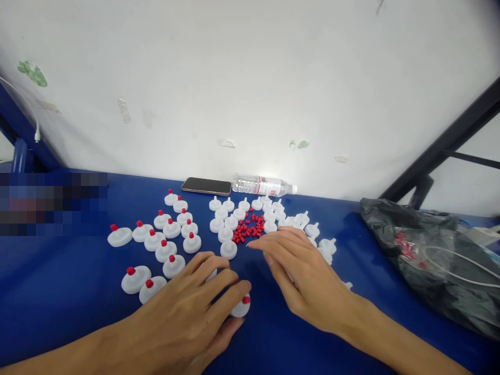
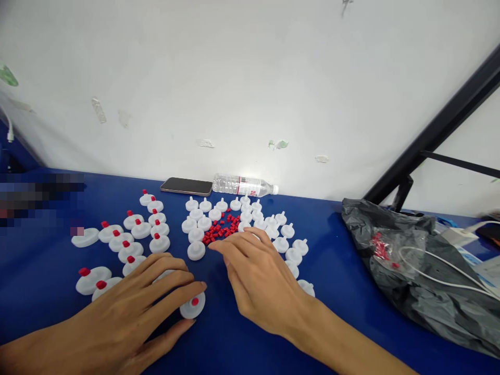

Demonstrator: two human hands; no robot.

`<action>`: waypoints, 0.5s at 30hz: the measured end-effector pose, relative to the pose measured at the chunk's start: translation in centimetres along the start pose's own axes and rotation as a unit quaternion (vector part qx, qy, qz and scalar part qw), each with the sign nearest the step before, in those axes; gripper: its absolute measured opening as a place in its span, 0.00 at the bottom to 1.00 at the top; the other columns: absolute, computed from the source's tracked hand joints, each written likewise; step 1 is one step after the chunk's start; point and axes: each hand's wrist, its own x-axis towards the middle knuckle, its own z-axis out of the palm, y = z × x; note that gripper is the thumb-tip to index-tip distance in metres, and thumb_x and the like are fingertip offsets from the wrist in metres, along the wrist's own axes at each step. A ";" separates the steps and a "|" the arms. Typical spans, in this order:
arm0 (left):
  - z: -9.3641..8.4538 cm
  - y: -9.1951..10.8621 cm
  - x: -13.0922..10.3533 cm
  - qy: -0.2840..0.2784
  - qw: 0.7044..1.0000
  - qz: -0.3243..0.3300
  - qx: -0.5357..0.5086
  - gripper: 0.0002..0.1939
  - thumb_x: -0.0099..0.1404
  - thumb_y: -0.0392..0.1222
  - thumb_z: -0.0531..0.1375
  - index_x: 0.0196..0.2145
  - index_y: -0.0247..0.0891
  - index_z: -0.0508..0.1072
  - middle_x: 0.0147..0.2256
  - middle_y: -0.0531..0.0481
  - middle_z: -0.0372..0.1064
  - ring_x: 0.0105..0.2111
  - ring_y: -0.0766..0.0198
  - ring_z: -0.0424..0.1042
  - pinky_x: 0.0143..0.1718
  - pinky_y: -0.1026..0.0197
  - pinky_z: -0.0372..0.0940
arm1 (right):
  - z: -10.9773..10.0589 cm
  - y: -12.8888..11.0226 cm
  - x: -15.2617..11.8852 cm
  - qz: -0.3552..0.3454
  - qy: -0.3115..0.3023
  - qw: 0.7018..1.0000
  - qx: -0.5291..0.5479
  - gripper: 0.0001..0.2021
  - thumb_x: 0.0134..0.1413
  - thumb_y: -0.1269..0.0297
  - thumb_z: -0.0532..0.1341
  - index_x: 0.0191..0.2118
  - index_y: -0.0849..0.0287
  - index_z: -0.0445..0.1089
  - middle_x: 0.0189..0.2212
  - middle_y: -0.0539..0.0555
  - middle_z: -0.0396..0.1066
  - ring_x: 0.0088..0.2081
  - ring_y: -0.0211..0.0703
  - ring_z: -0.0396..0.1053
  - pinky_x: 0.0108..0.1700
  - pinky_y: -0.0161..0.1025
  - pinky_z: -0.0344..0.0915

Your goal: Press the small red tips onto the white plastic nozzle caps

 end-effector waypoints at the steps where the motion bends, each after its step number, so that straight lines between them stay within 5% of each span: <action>1: 0.0 0.0 0.0 -0.014 1.000 -0.001 0.009 0.16 0.75 0.36 0.55 0.57 0.33 0.72 0.44 0.43 0.74 0.47 0.49 0.70 0.51 0.45 0.69 | 0.2 0.1 0.0 -0.004 -0.015 1.000 -0.014 0.19 0.70 0.77 0.53 0.60 0.55 0.68 0.52 0.55 0.78 0.54 0.46 0.73 0.66 0.54 0.59; 4: 0.1 -0.1 -0.1 -0.052 0.998 -0.008 0.033 0.19 0.73 0.36 0.55 0.60 0.37 0.71 0.40 0.43 0.72 0.42 0.49 0.71 0.48 0.43 0.69 | 0.2 0.0 0.0 -0.013 -0.048 0.998 -0.049 0.19 0.72 0.74 0.53 0.63 0.56 0.66 0.58 0.55 0.75 0.60 0.46 0.70 0.70 0.55 0.55; 9: 0.8 -0.9 -0.4 -0.049 0.996 -0.071 0.002 0.08 0.73 0.40 0.57 0.36 0.39 0.75 0.36 0.46 0.69 0.40 0.51 0.69 0.50 0.41 0.66 | 0.2 -0.3 0.0 -0.041 -0.114 0.984 -0.131 0.24 0.75 0.68 0.50 0.72 0.60 0.55 0.69 0.55 0.65 0.72 0.51 0.56 0.73 0.59 0.54; 15: 1.0 -1.9 -0.5 -0.041 0.988 -0.122 0.089 0.12 0.71 0.34 0.52 0.39 0.36 0.76 0.42 0.39 0.70 0.46 0.44 0.68 0.50 0.38 0.65 | 0.9 -0.2 0.1 -0.049 -0.157 0.973 -0.164 0.26 0.77 0.65 0.47 0.75 0.62 0.48 0.73 0.57 0.58 0.74 0.52 0.51 0.74 0.61 0.51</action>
